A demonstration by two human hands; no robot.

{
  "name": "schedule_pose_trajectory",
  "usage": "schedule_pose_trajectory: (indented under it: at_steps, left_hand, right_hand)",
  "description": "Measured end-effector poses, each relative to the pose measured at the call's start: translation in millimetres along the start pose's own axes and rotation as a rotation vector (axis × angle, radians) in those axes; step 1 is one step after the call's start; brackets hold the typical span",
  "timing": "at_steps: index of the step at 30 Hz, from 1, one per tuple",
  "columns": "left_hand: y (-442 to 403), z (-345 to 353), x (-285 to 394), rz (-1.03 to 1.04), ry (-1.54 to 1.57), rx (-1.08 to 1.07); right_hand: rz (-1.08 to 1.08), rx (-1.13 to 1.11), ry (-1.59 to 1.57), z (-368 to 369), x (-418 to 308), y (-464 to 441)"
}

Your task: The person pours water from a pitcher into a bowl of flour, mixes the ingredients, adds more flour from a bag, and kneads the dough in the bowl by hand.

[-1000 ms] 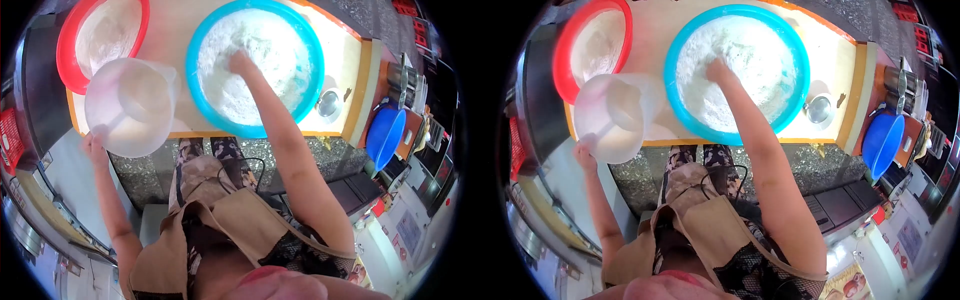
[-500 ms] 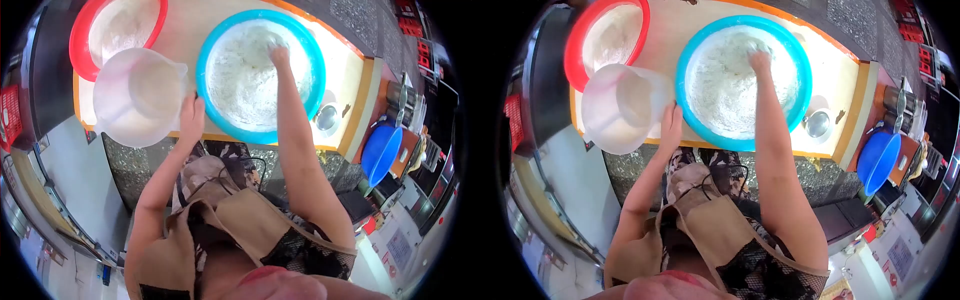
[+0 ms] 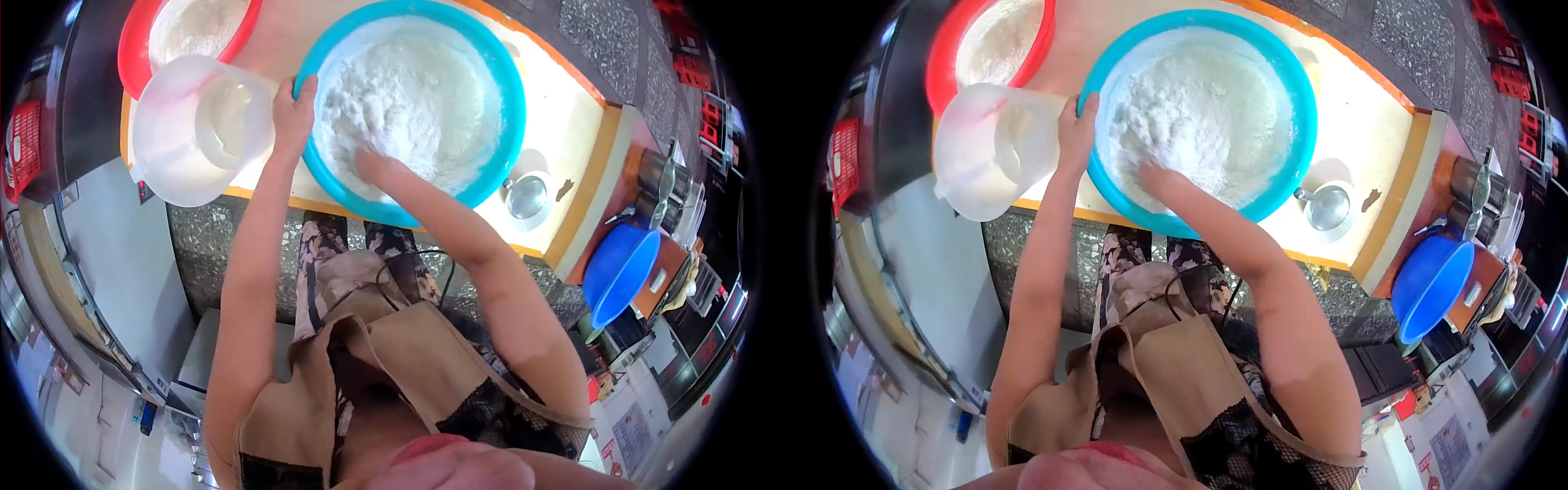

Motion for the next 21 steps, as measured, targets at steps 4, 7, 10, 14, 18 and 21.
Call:
schedule_pose_trajectory:
  at_steps: [4, 7, 10, 14, 18, 21]
  left_hand:
    - [41, 6, -16, -0.103, 0.087, 0.123]
    - [105, 29, -28, -0.131, 0.243, 0.230]
    - [178, 62, -44, -0.295, 0.582, 0.156]
    - [203, 57, -47, -0.456, 0.637, -0.145]
    - [81, 22, -19, -0.024, -0.082, 0.019]
    - [-4, 24, 24, 0.202, -0.401, -0.111]
  right_hand:
    - [0.050, 0.377, -0.152, -4, 49, 54]
    - [0.230, 0.366, -0.336, 18, 104, 36]
    - [0.322, 0.263, -0.460, 19, 118, -9]
    - [0.081, -0.101, -0.079, 71, 118, -15]
    - [-0.188, 0.572, -0.616, -13, 65, 97]
    - [0.205, 0.948, -1.581, -7, 79, 114]
Point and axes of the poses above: each hand's wrist, its own y-axis away from the middle knuckle, its own z-axis out of the palm, x = y × z, the point moved 1 cm from there along -y, towards the middle knuckle, and after that the axes turned 4 degrees about -x, right-handed, at the moved point
